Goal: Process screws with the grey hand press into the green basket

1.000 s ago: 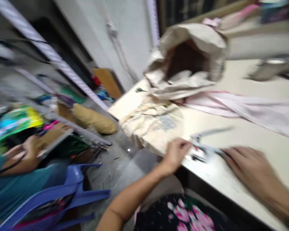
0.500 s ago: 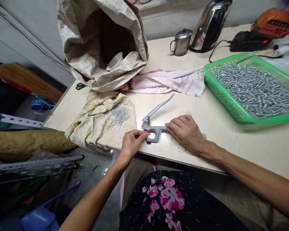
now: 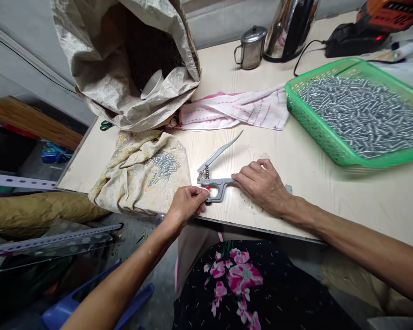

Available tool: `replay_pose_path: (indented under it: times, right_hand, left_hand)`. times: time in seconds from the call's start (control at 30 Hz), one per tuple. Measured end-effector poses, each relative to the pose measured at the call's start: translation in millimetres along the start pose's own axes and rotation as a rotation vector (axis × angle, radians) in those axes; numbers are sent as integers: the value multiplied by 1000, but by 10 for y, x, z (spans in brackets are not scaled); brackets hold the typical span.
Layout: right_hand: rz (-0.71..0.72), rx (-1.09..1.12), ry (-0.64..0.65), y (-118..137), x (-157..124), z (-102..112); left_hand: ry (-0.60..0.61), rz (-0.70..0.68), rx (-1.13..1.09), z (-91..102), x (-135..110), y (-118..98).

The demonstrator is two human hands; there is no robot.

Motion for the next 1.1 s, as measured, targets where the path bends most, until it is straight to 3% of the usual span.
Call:
replay_pose_path:
  times: [0.13,0.37,0.47,0.67,1.1]
  right_hand:
    - [-20,39,94,4,14,-41]
    - [-71,206,325,-74,117,95]
    - [-10,246,353,-226,230,110]
    - [125,200,442,-476,506,-67]
    - [144,64,505,-414,555,4]
  left_hand:
    - [137,126,26,44,15,-124]
    - [146,233,50,59,17,-206]
    - [148,260,33,54,9,-204]
    - [129,288,-4,36,-28,-195]
    - [125,279,-35,23,-39,-181]
Point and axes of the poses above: each hand's wrist, its own x-axis towards the middle knuckle, its own z-axis out of the back of the hand, y = z × x, the point moved 1 cm from there along x, towards the middle knuckle, and after that the axes turned 5 degrees about -z, right-handed, at the moved point
